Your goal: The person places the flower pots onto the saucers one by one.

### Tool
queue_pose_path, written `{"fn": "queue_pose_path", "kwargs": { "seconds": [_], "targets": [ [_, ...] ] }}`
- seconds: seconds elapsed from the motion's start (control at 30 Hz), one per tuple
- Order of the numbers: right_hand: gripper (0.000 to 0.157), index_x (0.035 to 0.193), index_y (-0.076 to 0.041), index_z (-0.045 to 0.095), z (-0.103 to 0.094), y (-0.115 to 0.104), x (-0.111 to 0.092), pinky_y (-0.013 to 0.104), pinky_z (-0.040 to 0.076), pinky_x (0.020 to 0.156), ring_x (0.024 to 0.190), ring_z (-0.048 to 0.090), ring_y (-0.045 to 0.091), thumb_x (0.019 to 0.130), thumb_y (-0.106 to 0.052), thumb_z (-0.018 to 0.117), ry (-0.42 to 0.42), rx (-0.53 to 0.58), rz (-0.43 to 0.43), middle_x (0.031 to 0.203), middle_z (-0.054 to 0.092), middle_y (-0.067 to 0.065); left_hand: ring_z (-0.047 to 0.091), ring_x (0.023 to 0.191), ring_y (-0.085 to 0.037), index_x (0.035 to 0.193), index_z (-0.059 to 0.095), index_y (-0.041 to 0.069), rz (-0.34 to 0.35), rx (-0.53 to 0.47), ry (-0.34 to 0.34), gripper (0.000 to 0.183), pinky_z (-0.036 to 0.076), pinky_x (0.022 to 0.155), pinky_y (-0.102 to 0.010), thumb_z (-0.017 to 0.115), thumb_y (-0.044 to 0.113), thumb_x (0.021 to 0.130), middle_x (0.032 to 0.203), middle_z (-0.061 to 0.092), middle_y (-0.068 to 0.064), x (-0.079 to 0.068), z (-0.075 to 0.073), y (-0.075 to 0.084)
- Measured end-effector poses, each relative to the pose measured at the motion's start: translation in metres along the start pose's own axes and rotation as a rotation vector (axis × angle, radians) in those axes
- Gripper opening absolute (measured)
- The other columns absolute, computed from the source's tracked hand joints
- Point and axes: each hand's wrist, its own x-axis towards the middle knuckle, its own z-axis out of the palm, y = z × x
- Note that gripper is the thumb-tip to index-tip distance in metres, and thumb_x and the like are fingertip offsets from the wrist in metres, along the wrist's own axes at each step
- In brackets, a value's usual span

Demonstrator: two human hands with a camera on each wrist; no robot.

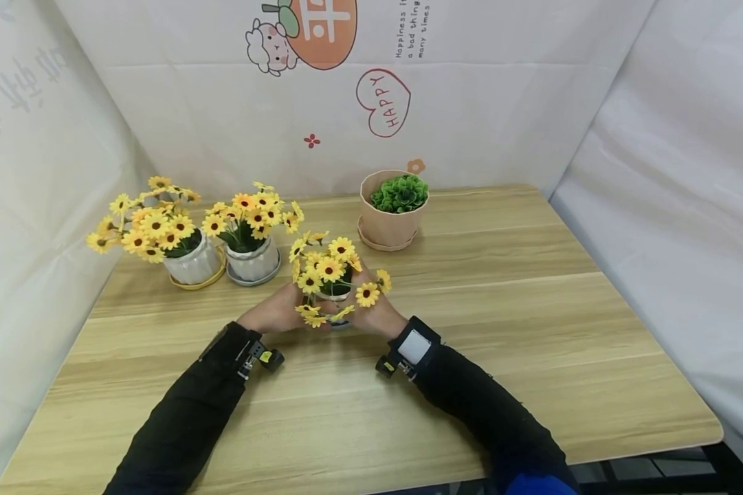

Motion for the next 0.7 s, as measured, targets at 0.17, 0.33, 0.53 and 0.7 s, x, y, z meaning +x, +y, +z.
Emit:
{"fn": "queue_pose_path", "kwargs": {
  "seconds": [0.17, 0.33, 0.53, 0.7],
  "targets": [
    [0.052, 0.146, 0.009, 0.050, 0.001, 0.001, 0.004, 0.049, 0.047, 0.117, 0.137, 0.055, 0.038, 0.095, 0.009, 0.059, -0.005, 0.068, -0.035, 0.144, 0.058, 0.025, 0.063, 0.123, -0.029, 0.145, 0.053, 0.000, 0.026, -0.009, 0.002, 0.074, 0.052, 0.113, -0.047, 0.090, 0.021, 0.085, 0.139, 0.065, -0.021, -0.002, -0.001, -0.001],
    [0.060, 0.153, 0.005, 0.046, 0.001, 0.005, 0.006, 0.047, 0.044, 0.122, 0.146, 0.049, 0.039, 0.096, 0.005, 0.064, -0.028, 0.076, -0.080, 0.154, 0.052, 0.023, 0.059, 0.132, -0.032, 0.150, 0.050, 0.001, 0.061, -0.003, -0.001, 0.078, 0.047, 0.118, -0.049, 0.089, 0.019, 0.085, 0.147, 0.061, -0.021, -0.004, -0.001, 0.000],
    [0.071, 0.158, 0.004, 0.036, -0.008, 0.000, 0.001, 0.056, 0.039, 0.124, 0.151, 0.043, 0.040, 0.096, -0.002, 0.069, -0.095, 0.011, 0.019, 0.160, 0.043, 0.024, 0.059, 0.132, -0.034, 0.150, 0.051, -0.001, 0.151, 0.119, 0.003, 0.073, 0.047, 0.118, -0.049, 0.085, 0.009, 0.086, 0.145, 0.061, -0.022, -0.009, -0.005, 0.010],
    [0.084, 0.161, -0.001, 0.029, -0.008, 0.002, -0.004, 0.055, 0.036, 0.127, 0.153, 0.040, 0.038, 0.092, -0.005, 0.078, -0.105, 0.057, 0.046, 0.162, 0.041, 0.020, 0.063, 0.122, -0.030, 0.144, 0.057, 0.002, 0.166, 0.143, 0.007, 0.061, 0.050, 0.116, -0.048, 0.081, 0.007, 0.088, 0.139, 0.064, -0.020, -0.013, -0.009, 0.017]
  ]
}}
